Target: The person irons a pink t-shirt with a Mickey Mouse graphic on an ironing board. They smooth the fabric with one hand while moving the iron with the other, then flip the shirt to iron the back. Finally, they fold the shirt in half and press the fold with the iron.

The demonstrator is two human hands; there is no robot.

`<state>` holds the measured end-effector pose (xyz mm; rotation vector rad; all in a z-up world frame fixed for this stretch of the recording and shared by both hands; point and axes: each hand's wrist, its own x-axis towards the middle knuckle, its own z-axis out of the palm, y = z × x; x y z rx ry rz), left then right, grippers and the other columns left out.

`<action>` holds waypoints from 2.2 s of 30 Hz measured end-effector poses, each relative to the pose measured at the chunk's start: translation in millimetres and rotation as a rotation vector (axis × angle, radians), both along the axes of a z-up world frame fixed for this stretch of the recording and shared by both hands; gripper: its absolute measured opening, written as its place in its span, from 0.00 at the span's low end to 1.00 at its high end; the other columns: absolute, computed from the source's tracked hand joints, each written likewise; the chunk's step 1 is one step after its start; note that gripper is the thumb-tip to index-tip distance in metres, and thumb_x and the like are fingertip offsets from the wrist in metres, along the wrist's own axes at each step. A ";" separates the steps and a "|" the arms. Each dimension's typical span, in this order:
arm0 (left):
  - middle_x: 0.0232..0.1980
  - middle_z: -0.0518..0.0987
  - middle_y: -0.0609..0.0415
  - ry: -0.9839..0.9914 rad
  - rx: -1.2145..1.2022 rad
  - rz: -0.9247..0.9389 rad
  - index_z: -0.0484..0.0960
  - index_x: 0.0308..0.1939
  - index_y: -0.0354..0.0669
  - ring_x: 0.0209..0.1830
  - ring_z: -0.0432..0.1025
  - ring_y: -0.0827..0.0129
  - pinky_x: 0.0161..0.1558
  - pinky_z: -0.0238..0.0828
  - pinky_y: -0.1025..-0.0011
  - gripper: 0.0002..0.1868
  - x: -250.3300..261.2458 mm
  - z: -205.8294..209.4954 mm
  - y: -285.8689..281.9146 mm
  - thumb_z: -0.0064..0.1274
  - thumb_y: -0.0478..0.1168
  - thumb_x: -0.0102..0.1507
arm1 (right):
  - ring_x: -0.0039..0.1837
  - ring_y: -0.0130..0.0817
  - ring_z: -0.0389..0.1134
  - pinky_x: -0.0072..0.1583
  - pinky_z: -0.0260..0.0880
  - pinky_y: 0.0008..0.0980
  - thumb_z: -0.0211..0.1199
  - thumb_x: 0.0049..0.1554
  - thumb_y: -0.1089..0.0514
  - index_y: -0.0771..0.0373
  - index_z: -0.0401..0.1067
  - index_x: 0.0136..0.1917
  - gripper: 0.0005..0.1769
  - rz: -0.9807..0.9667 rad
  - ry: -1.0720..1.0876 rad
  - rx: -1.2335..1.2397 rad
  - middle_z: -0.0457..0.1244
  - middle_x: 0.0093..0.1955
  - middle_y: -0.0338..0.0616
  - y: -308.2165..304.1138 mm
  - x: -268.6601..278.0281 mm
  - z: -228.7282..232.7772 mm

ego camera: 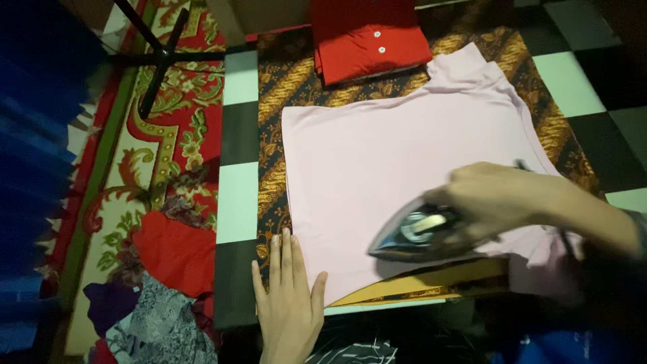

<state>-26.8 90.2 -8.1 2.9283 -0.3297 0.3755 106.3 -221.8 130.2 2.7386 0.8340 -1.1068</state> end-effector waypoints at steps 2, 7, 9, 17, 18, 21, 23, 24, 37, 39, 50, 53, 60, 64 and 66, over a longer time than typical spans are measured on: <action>0.78 0.54 0.38 0.016 0.019 0.015 0.55 0.73 0.29 0.79 0.45 0.50 0.69 0.38 0.37 0.36 0.4 -2.4 0.0 0.32 0.54 0.69 | 0.36 0.39 0.75 0.42 0.75 0.36 0.72 0.48 0.40 0.56 0.69 0.65 0.36 0.070 -0.010 0.074 0.72 0.34 0.45 28.1 1.2 2.6; 0.81 0.53 0.42 0.037 -0.045 0.031 0.53 0.76 0.31 0.81 0.45 0.54 0.73 0.36 0.42 0.34 -2.7 -0.2 0.2 0.28 0.48 0.70 | 0.42 0.58 0.72 0.46 0.73 0.53 0.74 0.46 0.40 0.63 0.72 0.53 0.31 0.335 -0.144 0.298 0.69 0.37 0.58 89.6 -7.7 7.8; 0.81 0.53 0.43 0.062 -0.054 0.039 0.53 0.76 0.32 0.82 0.45 0.56 0.74 0.35 0.44 0.33 -2.8 0.5 1.5 0.27 0.47 0.70 | 0.43 0.59 0.71 0.46 0.73 0.53 0.73 0.45 0.40 0.62 0.72 0.55 0.32 0.317 -0.135 0.256 0.69 0.38 0.59 93.4 -11.8 10.8; 0.79 0.55 0.41 0.011 0.011 0.031 0.55 0.74 0.31 0.80 0.46 0.54 0.73 0.36 0.43 0.33 -1.1 -3.2 2.1 0.28 0.47 0.69 | 0.44 0.42 0.76 0.52 0.77 0.42 0.69 0.48 0.35 0.48 0.73 0.63 0.32 -0.078 -0.056 0.035 0.73 0.43 0.42 -1.0 -1.5 7.2; 0.79 0.55 0.41 0.011 0.005 0.034 0.55 0.75 0.31 0.80 0.46 0.54 0.73 0.36 0.43 0.32 -1.6 -3.5 1.8 0.28 0.47 0.70 | 0.43 0.37 0.77 0.51 0.77 0.39 0.70 0.49 0.35 0.49 0.74 0.61 0.31 -0.117 -0.061 0.053 0.74 0.43 0.38 -22.1 -0.8 5.6; 0.78 0.57 0.41 0.003 -0.005 0.022 0.56 0.74 0.29 0.80 0.47 0.54 0.73 0.37 0.43 0.33 -2.9 -3.8 1.9 0.29 0.46 0.69 | 0.43 0.33 0.78 0.50 0.80 0.35 0.70 0.52 0.37 0.53 0.68 0.67 0.35 -0.395 -0.078 -0.226 0.74 0.42 0.42 -66.4 1.4 -2.1; 0.78 0.57 0.40 -0.006 -0.001 0.027 0.56 0.74 0.29 0.80 0.48 0.54 0.73 0.38 0.42 0.33 -3.3 -4.0 0.7 0.29 0.47 0.69 | 0.41 0.33 0.79 0.49 0.80 0.33 0.70 0.55 0.39 0.57 0.60 0.74 0.41 -0.508 -0.095 -0.331 0.75 0.40 0.45 -83.9 1.2 -2.9; 0.78 0.57 0.40 -0.014 0.003 0.029 0.56 0.74 0.29 0.80 0.48 0.54 0.73 0.38 0.42 0.33 -2.1 -4.5 1.2 0.30 0.47 0.68 | 0.40 0.33 0.79 0.49 0.79 0.33 0.69 0.55 0.40 0.56 0.66 0.69 0.35 -0.454 -0.057 -0.255 0.74 0.40 0.43 -86.5 3.1 -4.5; 0.79 0.55 0.40 -0.163 -0.029 -0.008 0.54 0.75 0.31 0.80 0.46 0.55 0.74 0.35 0.44 0.47 -1.2 -9.1 2.9 0.17 0.67 0.66 | 0.40 0.56 0.72 0.45 0.72 0.51 0.73 0.44 0.39 0.61 0.74 0.48 0.28 0.329 -0.148 0.334 0.69 0.34 0.55 82.1 -8.4 10.4; 0.78 0.54 0.40 -0.153 -0.016 -0.009 0.54 0.74 0.30 0.80 0.45 0.54 0.73 0.34 0.43 0.48 -0.7 -8.5 3.0 0.18 0.68 0.65 | 0.40 0.56 0.72 0.45 0.73 0.51 0.73 0.44 0.38 0.62 0.74 0.47 0.29 0.359 -0.160 0.326 0.69 0.34 0.55 91.2 -11.8 12.2; 0.78 0.50 0.32 -0.021 0.039 -0.027 0.54 0.71 0.26 0.80 0.40 0.43 0.69 0.31 0.35 0.44 1.0 -9.3 9.2 0.33 0.62 0.66 | 0.42 0.40 0.78 0.51 0.78 0.37 0.73 0.49 0.35 0.49 0.68 0.71 0.41 -0.368 -0.126 0.010 0.74 0.42 0.44 -21.9 18.3 9.8; 0.78 0.48 0.30 -0.100 0.006 -0.032 0.53 0.71 0.23 0.80 0.38 0.39 0.70 0.30 0.35 0.44 -0.3 0.2 3.6 0.33 0.62 0.67 | 0.40 0.39 0.80 0.50 0.78 0.37 0.71 0.53 0.36 0.50 0.70 0.69 0.35 -0.503 -0.148 -0.190 0.73 0.41 0.47 -59.4 28.9 9.3; 0.78 0.48 0.28 -0.112 -0.101 0.023 0.51 0.71 0.19 0.80 0.39 0.41 0.71 0.32 0.38 0.47 19.7 9.9 -42.2 0.38 0.62 0.67 | 0.37 0.42 0.76 0.45 0.77 0.41 0.70 0.47 0.31 0.54 0.76 0.58 0.35 -0.135 -0.235 0.074 0.72 0.37 0.46 -27.2 25.0 3.2; 0.77 0.50 0.27 -0.106 -0.174 -0.005 0.53 0.72 0.18 0.80 0.42 0.41 0.72 0.35 0.40 0.49 12.0 14.6 -39.8 0.42 0.62 0.66 | 0.39 0.56 0.73 0.46 0.74 0.51 0.64 0.50 0.26 0.61 0.74 0.50 0.36 -0.031 -0.431 0.125 0.69 0.34 0.56 29.4 36.5 -3.2; 0.78 0.51 0.27 -0.118 -0.160 0.003 0.53 0.71 0.18 0.80 0.43 0.41 0.73 0.36 0.41 0.49 12.8 15.6 -41.6 0.43 0.63 0.66 | 0.39 0.58 0.72 0.45 0.73 0.54 0.66 0.48 0.25 0.62 0.74 0.48 0.38 0.022 -0.495 0.153 0.68 0.34 0.59 58.4 59.9 -5.9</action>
